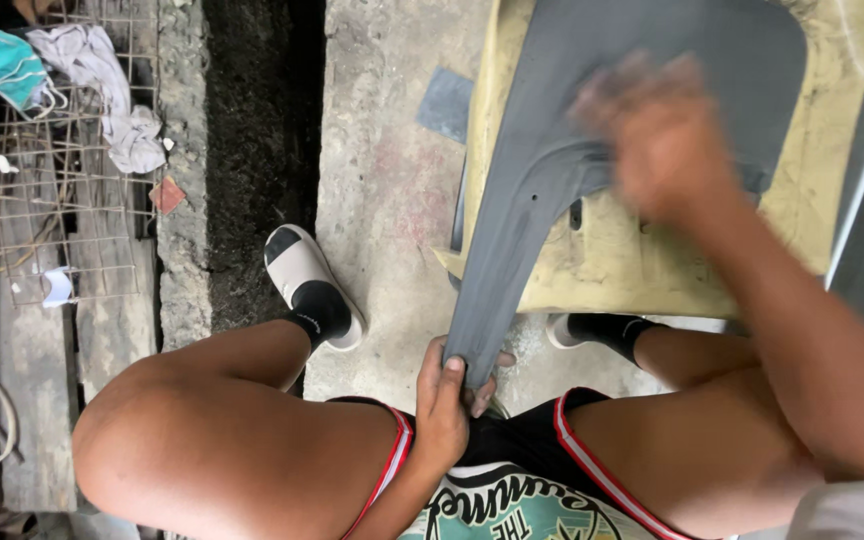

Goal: The person sits on the floor sanding a gray plastic automotive body panel that rests on a plastic chair. They hold the panel steady with one hand while rubbing a sanding sponge or block by hand over the surface and edges, repositioning the panel and the block to sand different areas.

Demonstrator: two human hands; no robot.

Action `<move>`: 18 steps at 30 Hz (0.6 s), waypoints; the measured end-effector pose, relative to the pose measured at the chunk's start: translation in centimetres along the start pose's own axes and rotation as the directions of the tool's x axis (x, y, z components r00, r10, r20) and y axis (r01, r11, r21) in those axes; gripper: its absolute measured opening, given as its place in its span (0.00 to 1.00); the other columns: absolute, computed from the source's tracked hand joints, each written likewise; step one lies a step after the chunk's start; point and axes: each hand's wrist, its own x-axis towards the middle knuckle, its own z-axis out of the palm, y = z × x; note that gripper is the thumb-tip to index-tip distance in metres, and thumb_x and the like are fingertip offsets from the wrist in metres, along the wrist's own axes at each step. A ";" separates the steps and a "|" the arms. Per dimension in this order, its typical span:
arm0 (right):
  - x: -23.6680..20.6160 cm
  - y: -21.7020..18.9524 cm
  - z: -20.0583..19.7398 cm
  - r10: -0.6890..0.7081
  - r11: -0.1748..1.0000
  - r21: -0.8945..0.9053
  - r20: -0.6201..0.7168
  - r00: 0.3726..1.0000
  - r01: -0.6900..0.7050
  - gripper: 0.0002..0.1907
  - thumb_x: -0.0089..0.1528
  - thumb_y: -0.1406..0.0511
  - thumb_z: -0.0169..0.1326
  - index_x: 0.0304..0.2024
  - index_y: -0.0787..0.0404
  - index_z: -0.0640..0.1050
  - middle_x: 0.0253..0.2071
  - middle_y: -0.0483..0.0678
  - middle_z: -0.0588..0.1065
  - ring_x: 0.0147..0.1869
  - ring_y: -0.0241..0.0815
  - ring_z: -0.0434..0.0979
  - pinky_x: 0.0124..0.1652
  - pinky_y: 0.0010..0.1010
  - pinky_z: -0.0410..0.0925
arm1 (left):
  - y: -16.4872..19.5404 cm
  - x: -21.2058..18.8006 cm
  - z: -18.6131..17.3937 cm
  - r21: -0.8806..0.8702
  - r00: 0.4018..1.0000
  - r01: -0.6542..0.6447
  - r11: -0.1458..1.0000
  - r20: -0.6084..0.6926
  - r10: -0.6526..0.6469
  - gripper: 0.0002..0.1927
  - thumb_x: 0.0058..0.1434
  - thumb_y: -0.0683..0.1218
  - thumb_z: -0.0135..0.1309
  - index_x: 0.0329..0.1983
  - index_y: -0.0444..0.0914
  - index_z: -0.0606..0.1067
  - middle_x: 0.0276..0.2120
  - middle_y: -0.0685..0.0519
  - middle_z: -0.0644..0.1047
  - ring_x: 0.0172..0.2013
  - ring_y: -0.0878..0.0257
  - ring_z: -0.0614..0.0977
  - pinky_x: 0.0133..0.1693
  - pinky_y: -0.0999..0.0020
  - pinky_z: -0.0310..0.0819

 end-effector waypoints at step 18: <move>-1.4 2.2 -2.5 0.519 0.754 0.277 0.304 0.799 -0.595 0.21 0.69 0.66 0.45 0.63 0.57 0.76 0.58 0.59 0.76 0.54 0.61 0.79 0.54 0.48 0.72 | 0.5 1.5 0.4 0.138 0.992 0.049 0.989 -0.123 -0.032 0.16 0.73 0.49 0.34 0.51 0.33 0.66 0.39 0.40 0.81 0.22 0.67 0.71 0.23 0.74 0.64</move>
